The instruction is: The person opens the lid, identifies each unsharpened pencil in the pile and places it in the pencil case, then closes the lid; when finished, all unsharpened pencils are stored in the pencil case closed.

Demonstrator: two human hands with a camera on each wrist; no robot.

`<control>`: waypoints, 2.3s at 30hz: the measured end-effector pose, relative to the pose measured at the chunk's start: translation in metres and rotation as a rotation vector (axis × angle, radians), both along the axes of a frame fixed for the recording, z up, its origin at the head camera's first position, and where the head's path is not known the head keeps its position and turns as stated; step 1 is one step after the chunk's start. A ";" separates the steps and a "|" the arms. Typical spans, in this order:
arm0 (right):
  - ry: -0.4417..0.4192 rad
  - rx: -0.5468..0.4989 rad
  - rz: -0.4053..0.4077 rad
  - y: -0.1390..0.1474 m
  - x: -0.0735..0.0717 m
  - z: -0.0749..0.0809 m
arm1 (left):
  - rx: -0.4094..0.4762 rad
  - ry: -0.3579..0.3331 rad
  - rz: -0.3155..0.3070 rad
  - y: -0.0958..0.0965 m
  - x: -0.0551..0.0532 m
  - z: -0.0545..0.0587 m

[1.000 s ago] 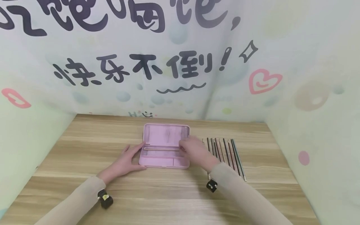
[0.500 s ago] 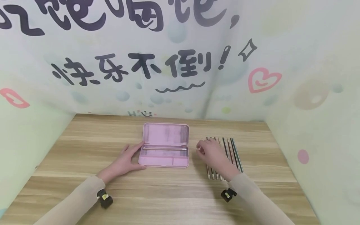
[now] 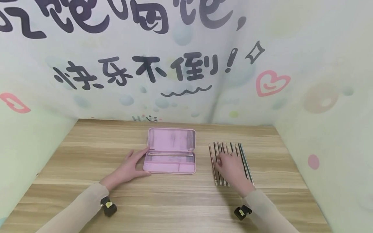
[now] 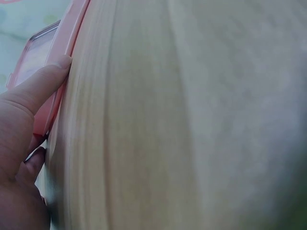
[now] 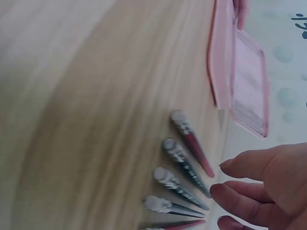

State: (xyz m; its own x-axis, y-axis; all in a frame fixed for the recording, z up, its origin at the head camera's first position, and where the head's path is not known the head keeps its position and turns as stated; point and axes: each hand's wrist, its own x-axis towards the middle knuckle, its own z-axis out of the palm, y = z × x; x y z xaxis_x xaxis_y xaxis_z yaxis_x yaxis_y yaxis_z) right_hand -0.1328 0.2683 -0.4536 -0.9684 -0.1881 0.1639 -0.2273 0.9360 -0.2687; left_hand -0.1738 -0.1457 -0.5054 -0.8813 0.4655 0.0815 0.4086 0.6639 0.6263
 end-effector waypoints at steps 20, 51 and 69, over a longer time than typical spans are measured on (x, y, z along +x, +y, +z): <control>0.077 0.129 -0.031 -0.007 0.003 -0.013 | 0.002 -0.013 0.009 0.001 0.004 -0.003; -0.022 0.146 -0.107 -0.015 -0.011 -0.004 | 0.001 -0.003 0.007 0.001 0.004 -0.006; 0.065 0.014 -0.052 -0.023 -0.018 0.041 | 0.000 -0.003 0.007 0.000 0.002 -0.002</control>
State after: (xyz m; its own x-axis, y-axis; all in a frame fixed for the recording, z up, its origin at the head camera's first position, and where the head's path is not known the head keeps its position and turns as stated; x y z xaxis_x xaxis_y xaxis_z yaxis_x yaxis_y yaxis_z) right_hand -0.1512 0.2448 -0.4129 -0.9643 -0.1409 0.2243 -0.1951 0.9506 -0.2414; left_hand -0.1717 -0.1458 -0.5075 -0.8849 0.4590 0.0789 0.4018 0.6667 0.6278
